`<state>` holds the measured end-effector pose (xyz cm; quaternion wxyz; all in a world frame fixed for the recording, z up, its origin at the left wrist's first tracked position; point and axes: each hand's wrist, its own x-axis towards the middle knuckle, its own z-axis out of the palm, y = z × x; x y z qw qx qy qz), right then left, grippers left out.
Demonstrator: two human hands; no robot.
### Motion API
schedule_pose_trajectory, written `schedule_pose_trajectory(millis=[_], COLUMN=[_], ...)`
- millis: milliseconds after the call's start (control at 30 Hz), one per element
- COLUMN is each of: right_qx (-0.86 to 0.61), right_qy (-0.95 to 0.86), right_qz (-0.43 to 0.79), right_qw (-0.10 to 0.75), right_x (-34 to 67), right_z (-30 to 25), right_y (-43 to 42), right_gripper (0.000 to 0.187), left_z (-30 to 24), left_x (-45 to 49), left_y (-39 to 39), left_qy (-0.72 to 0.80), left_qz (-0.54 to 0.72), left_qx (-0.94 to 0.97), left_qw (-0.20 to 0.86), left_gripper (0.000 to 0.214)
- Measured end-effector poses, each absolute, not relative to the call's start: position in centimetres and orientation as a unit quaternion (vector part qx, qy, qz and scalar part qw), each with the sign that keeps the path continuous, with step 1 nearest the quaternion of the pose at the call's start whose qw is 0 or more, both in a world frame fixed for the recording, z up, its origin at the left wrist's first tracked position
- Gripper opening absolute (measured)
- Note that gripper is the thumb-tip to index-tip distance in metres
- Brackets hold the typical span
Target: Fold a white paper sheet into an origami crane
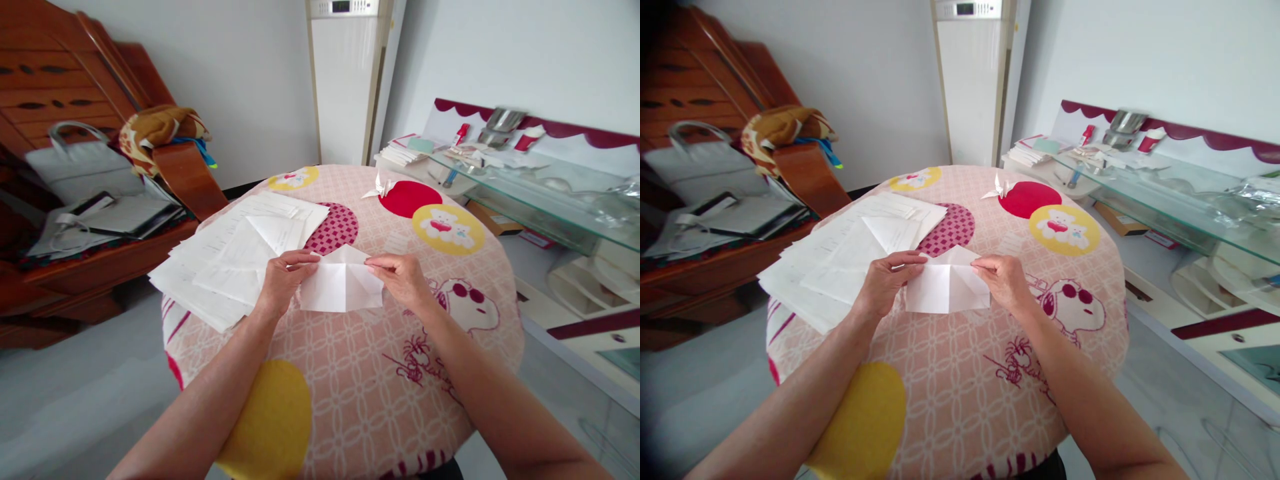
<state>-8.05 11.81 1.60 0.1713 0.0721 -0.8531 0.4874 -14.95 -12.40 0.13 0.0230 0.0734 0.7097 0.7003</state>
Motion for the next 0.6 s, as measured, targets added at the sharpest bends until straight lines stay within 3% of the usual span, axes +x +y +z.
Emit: schedule_pose_trajectory(millis=[367, 600], right_qx=[0.074, 0.075], right_qy=[-0.878, -0.894], right_qz=[0.443, 0.412], right_qw=[0.165, 0.158], right_x=[-8.0, -7.8], right_z=[1.3, 1.2], right_y=[10.2, 10.0], right_gripper=[0.018, 0.02], left_z=[-0.1, 0.1], left_x=[-15.3, -14.7], left_y=[-12.7, -11.8], left_qy=[0.777, 0.778], left_qz=[0.593, 0.558], left_qx=[0.208, 0.281], left_qw=[-0.046, -0.069], left_gripper=[0.01, 0.011])
